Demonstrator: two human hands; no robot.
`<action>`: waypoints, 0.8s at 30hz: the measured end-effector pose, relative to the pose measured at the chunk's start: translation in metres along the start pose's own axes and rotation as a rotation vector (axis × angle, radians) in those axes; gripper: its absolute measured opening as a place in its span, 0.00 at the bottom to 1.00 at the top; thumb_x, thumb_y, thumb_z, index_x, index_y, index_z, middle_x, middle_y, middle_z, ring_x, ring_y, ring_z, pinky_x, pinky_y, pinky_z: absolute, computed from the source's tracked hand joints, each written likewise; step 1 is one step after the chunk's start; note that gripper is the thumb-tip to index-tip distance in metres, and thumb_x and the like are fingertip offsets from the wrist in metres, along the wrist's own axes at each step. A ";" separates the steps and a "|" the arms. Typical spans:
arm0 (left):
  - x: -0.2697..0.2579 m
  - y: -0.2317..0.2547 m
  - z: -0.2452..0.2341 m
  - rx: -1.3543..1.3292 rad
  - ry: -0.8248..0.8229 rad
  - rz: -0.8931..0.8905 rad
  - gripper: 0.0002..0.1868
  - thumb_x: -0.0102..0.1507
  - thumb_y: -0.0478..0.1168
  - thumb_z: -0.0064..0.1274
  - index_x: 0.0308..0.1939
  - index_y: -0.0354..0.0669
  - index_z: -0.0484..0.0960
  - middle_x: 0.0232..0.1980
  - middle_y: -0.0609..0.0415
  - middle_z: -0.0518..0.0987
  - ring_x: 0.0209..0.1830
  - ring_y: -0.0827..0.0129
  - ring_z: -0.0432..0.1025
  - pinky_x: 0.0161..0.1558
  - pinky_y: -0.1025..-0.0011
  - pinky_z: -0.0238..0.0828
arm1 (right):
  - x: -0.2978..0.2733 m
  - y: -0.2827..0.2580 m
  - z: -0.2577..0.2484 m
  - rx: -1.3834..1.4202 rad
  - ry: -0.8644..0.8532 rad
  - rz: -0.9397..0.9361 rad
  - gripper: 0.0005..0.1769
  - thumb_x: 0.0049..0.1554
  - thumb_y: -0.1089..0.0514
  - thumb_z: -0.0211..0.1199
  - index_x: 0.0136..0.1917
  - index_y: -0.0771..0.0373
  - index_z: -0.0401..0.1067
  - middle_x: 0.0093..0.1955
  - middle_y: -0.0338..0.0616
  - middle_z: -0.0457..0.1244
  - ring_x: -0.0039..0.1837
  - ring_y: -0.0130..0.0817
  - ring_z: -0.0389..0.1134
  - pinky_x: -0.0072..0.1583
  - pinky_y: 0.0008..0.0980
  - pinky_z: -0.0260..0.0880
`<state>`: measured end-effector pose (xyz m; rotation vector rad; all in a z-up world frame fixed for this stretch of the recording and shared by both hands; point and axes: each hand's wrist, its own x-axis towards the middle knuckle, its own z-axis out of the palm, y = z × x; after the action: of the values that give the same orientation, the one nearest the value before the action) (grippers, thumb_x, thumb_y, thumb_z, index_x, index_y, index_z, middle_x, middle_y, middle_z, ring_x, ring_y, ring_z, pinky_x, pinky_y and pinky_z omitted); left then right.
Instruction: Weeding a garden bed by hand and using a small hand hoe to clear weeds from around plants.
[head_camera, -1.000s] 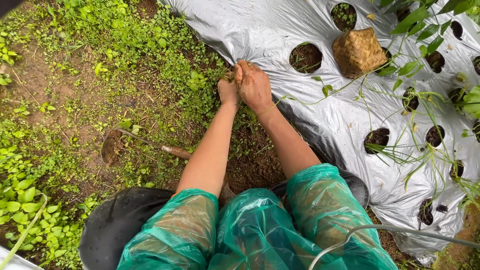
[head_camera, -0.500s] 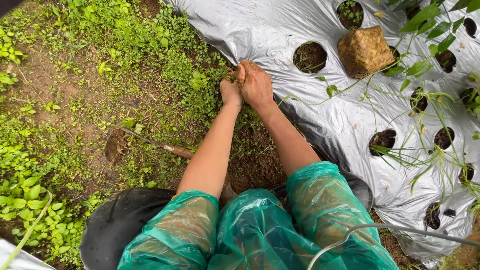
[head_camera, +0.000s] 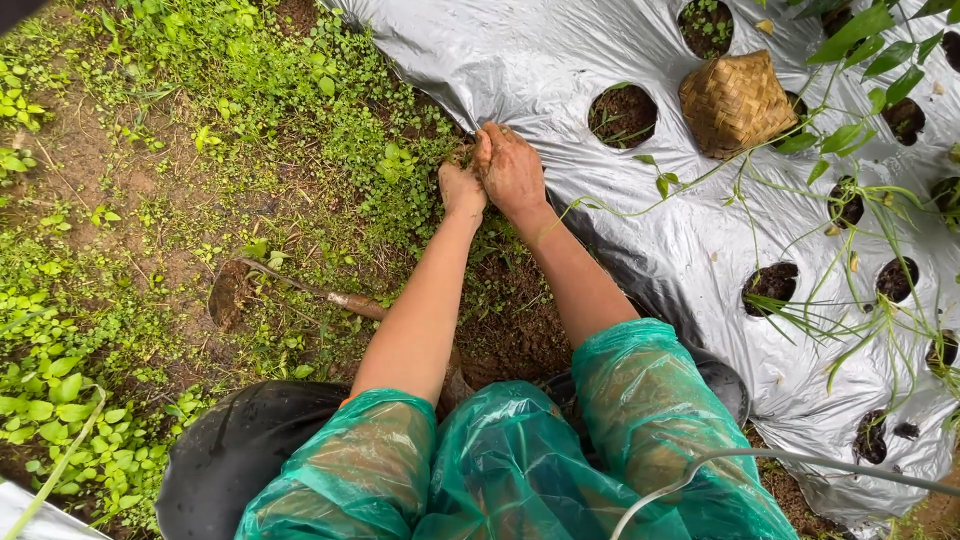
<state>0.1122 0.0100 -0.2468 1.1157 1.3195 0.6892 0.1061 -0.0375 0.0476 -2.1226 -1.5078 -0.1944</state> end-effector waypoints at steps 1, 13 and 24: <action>-0.002 0.002 0.000 -0.017 -0.003 0.021 0.14 0.59 0.55 0.67 0.42 0.56 0.89 0.33 0.59 0.87 0.39 0.66 0.84 0.28 0.65 0.77 | 0.000 0.001 0.001 -0.002 0.006 -0.002 0.19 0.70 0.49 0.44 0.45 0.59 0.69 0.34 0.54 0.64 0.41 0.58 0.70 0.42 0.48 0.73; -0.047 0.060 -0.045 -0.280 -0.078 0.247 0.09 0.61 0.38 0.66 0.41 0.36 0.88 0.35 0.43 0.86 0.42 0.63 0.81 0.39 0.64 0.78 | 0.003 0.010 0.016 -0.041 -0.029 0.020 0.19 0.70 0.48 0.42 0.44 0.57 0.69 0.34 0.52 0.64 0.40 0.56 0.71 0.42 0.47 0.73; -0.097 0.141 -0.081 -0.237 -0.114 0.151 0.11 0.66 0.43 0.60 0.42 0.37 0.87 0.37 0.43 0.86 0.44 0.64 0.81 0.43 0.62 0.76 | 0.006 0.001 0.008 -0.022 -0.062 0.063 0.21 0.70 0.47 0.41 0.46 0.57 0.69 0.37 0.54 0.66 0.44 0.59 0.71 0.46 0.50 0.73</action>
<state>0.0434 -0.0072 -0.0715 1.0518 1.0350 0.8571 0.1074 -0.0291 0.0431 -2.2087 -1.4776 -0.1236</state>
